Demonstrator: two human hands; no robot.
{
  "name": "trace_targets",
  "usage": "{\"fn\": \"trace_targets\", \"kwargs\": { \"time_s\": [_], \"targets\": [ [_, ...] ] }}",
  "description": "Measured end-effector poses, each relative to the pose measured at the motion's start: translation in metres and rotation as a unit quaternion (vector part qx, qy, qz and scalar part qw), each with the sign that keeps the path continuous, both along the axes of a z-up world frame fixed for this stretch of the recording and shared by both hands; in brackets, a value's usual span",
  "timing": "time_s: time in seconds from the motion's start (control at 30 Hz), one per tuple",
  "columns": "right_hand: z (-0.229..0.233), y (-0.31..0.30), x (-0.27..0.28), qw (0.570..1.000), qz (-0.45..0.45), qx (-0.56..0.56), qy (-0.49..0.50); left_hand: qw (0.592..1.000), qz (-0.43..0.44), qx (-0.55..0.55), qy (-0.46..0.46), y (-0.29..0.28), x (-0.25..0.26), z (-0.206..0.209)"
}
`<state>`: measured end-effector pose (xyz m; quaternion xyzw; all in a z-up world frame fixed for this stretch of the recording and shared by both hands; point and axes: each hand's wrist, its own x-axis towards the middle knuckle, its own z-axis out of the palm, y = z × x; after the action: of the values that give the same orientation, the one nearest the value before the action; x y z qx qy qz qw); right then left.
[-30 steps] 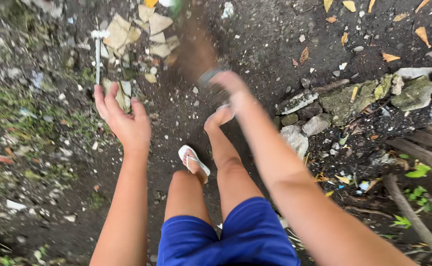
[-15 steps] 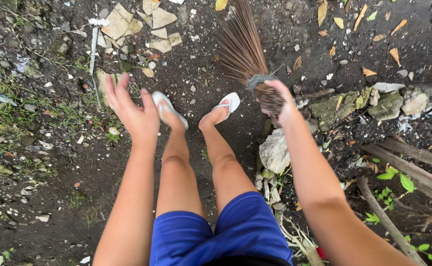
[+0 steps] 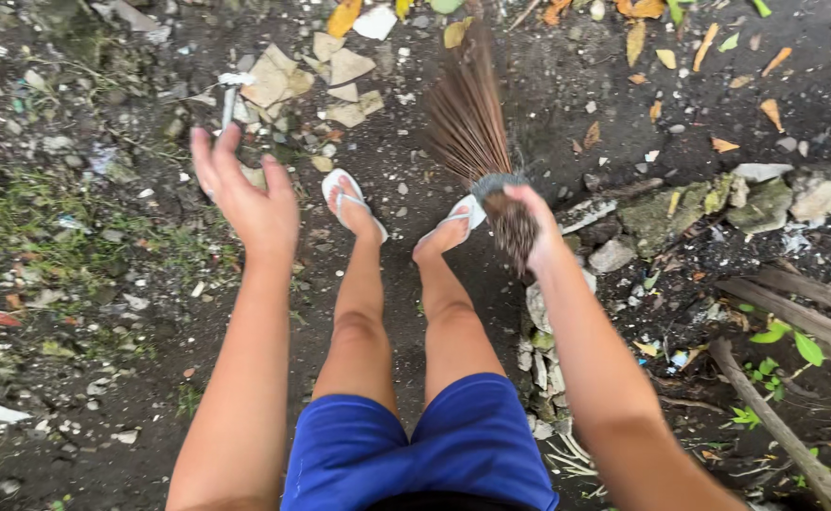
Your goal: The person sweeps an outdoor dirt and concrete area using a broom, moving leaves and debris aside before walking to a different section and continuing to sweep.
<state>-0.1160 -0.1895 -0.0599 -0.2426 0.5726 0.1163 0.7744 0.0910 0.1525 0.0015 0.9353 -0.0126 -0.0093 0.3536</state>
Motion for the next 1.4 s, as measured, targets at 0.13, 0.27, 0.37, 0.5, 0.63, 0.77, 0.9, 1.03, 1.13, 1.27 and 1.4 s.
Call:
{"fn": "trace_targets", "kwargs": {
  "time_s": [0.13, 0.27, 0.37, 0.5, 0.63, 0.77, 0.9, 1.03, 1.13, 1.27, 1.4],
  "targets": [
    [-0.009, 0.002, 0.016, 0.97, 0.099, -0.223, -0.003, 1.0, 0.012, -0.014, 0.023, 0.042, 0.023, 0.003],
    [0.039, -0.003, 0.017, 0.888, 0.179, -0.424, -0.009, 0.999, 0.014, -0.01, 0.034, 0.064, 0.025, -0.002],
    [0.076, -0.023, 0.028, 0.966, 0.03, -0.257, 0.023, 0.999, -0.004, -0.001, 0.033, 0.069, 0.022, -0.005],
    [0.079, -0.02, 0.036, 0.981, 0.039, -0.168, 0.09, 0.999, -0.005, -0.024, 0.035, 0.059, 0.035, -0.005],
    [0.035, -0.025, 0.029, 0.963, 0.106, -0.211, 0.132, 0.999, -0.024, -0.033, 0.016, 0.056, 0.048, -0.004],
    [0.008, -0.03, -0.008, 0.938, 0.084, -0.328, 0.066, 0.999, -0.023, -0.033, 0.031, 0.063, 0.051, -0.009],
    [0.064, -0.012, -0.017, 0.942, 0.102, -0.31, 0.072, 0.999, -0.014, 0.004, 0.03, 0.063, 0.043, -0.012],
    [0.074, 0.08, 0.033, 0.99, 0.113, -0.078, 0.042, 1.0, 0.015, -0.002, 0.014, 0.064, 0.048, -0.01],
    [0.04, 0.183, 0.077, 0.988, 0.126, 0.038, -0.082, 0.998, 0.049, -0.022, 0.016, 0.071, 0.06, -0.006],
    [0.001, 0.25, 0.157, 0.976, 0.138, 0.131, -0.103, 0.999, 0.042, 0.024, 0.014, 0.094, 0.064, 0.005],
    [-0.038, 0.131, 0.205, 0.98, 0.158, -0.089, -0.08, 0.998, 0.049, 0.025, 0.014, 0.118, 0.065, 0.004]
  ]
}}
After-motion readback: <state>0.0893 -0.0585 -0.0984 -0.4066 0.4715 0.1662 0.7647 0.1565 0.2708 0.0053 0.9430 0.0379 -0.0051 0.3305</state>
